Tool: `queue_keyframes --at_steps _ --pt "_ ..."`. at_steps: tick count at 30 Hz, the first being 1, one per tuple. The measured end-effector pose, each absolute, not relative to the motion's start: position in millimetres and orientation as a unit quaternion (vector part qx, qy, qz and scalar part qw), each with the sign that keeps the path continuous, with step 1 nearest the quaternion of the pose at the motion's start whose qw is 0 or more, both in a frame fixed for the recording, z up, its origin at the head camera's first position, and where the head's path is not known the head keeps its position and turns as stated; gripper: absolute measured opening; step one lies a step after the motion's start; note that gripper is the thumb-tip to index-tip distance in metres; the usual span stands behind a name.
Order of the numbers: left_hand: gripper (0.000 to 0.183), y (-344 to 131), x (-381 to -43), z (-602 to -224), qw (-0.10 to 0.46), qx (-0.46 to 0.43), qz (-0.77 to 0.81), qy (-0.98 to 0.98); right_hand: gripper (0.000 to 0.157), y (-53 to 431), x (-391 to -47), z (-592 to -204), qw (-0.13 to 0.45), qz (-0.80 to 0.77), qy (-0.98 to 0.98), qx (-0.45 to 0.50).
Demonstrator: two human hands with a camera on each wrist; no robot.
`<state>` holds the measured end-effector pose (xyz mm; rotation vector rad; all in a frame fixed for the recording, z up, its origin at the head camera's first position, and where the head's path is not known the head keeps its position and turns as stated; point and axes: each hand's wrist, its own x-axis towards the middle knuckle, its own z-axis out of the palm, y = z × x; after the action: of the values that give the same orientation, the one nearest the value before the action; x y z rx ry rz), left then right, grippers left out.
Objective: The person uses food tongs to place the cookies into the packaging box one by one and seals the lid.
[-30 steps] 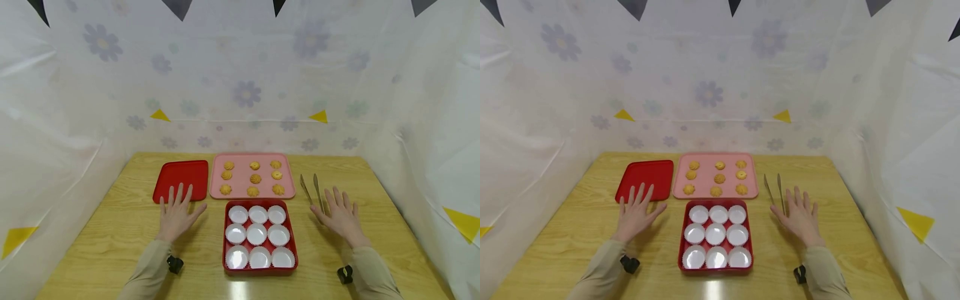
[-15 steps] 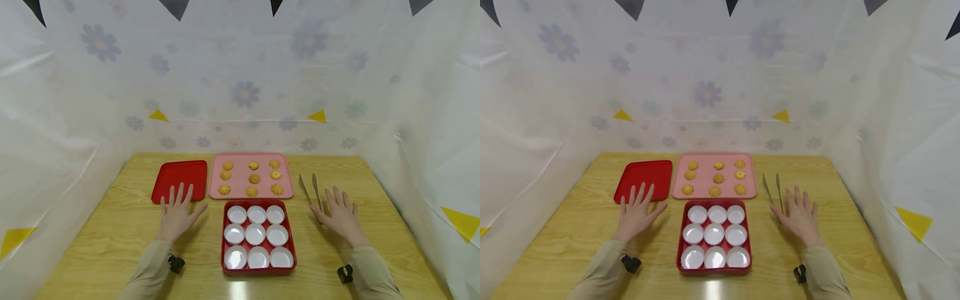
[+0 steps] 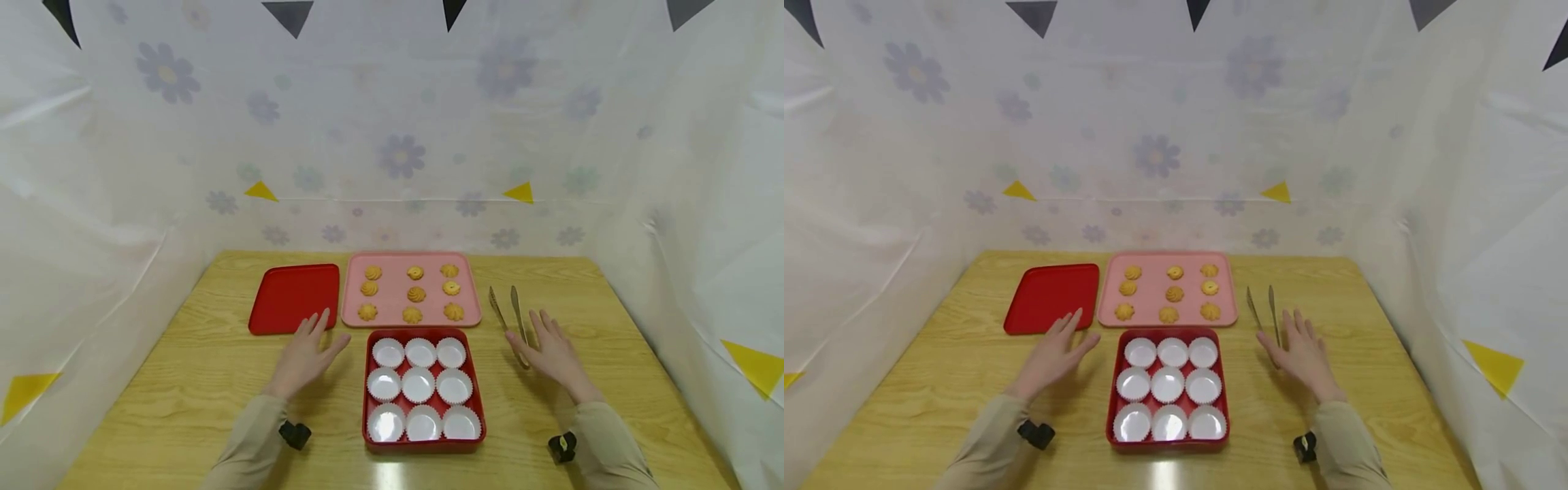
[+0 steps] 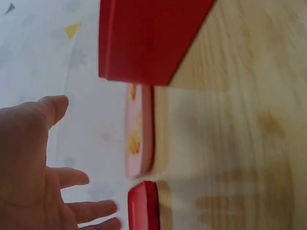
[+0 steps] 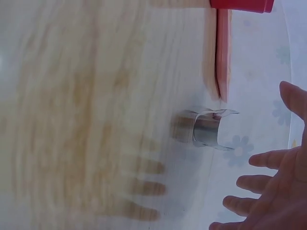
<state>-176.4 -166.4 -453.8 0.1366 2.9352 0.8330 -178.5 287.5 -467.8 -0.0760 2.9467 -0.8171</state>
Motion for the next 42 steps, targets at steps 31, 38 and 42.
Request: queue_keyframes --at_steps 31,38,42 --pt "0.031 -118.3 -163.4 -450.2 0.093 0.073 0.461 0.880 0.085 277.6 -192.5 -468.5 0.066 -0.241 0.968 -0.025" --pt "0.034 -121.1 -164.0 -451.8 0.093 0.063 0.466 0.878 0.066 273.5 -200.0 -468.7 0.063 -0.233 0.970 -0.023" --pt "0.033 -122.1 -164.1 -453.4 0.089 0.052 0.462 0.881 0.044 271.3 -206.3 -466.9 0.063 -0.233 0.970 -0.018"
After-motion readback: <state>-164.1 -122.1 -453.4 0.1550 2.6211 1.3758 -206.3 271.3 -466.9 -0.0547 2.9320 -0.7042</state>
